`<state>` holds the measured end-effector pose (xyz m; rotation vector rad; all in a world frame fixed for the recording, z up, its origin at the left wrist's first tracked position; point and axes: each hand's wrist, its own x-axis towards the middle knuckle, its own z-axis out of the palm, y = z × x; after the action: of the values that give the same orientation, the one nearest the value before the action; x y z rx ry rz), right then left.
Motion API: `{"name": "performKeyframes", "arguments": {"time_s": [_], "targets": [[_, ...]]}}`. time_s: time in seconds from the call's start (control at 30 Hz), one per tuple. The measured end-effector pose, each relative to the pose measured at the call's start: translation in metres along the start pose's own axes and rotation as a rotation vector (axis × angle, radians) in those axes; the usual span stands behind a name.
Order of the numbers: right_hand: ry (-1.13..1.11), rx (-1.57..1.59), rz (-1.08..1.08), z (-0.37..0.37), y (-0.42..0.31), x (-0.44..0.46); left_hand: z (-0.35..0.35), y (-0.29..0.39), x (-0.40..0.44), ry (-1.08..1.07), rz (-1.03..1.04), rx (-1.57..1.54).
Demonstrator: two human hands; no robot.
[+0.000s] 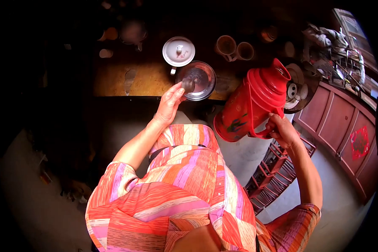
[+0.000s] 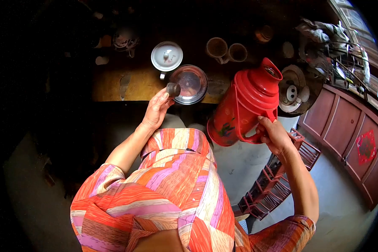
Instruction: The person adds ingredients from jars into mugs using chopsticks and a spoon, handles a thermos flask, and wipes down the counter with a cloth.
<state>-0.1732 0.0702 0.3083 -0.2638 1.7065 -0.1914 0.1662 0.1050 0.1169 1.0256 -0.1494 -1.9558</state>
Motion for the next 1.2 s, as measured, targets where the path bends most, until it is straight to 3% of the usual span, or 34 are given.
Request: {"name": "performKeyframes", "arguments": {"time_s": [0.17, 0.33, 0.57, 0.63, 0.8, 0.9, 1.0, 1.13, 1.2], "targets": [[0.036, 0.044, -0.030, 0.007, 0.009, -0.038, 0.060, 0.037, 0.014, -0.210, 0.045, 0.072], [-0.058, 0.112, -0.034, 0.015, 0.028, -0.077, 0.147, 0.099, 0.040, -0.492, 0.437, 0.519], [-0.008, -0.017, -0.117, 0.018, 0.092, -0.098, 0.242, 0.120, 0.013, -0.878, 0.519, 1.077], [0.015, 0.024, -0.127, 0.028, 0.102, -0.111, 0.251, 0.109, 0.000, -0.991, 0.715, 1.392], [0.019, 0.146, -0.135, 0.033, 0.146, -0.116, 0.269, 0.086, -0.019, -1.180, 0.674, 1.537], [-0.003, 0.213, -0.164, 0.038, 0.168, -0.116, 0.281, 0.075, -0.031, -1.411, 0.917, 1.587], [0.033, 0.226, -0.232, 0.048, 0.185, -0.120, 0.286, 0.061, -0.040, -1.545, 0.897, 1.711], [0.028, 0.286, -0.313, 0.048, 0.216, -0.118, 0.289, 0.052, -0.039, -1.519, 0.818, 1.653], [0.044, 0.315, -0.346, 0.048, 0.226, -0.119, 0.296, 0.058, -0.033, -1.403, 1.251, 1.437]]}}
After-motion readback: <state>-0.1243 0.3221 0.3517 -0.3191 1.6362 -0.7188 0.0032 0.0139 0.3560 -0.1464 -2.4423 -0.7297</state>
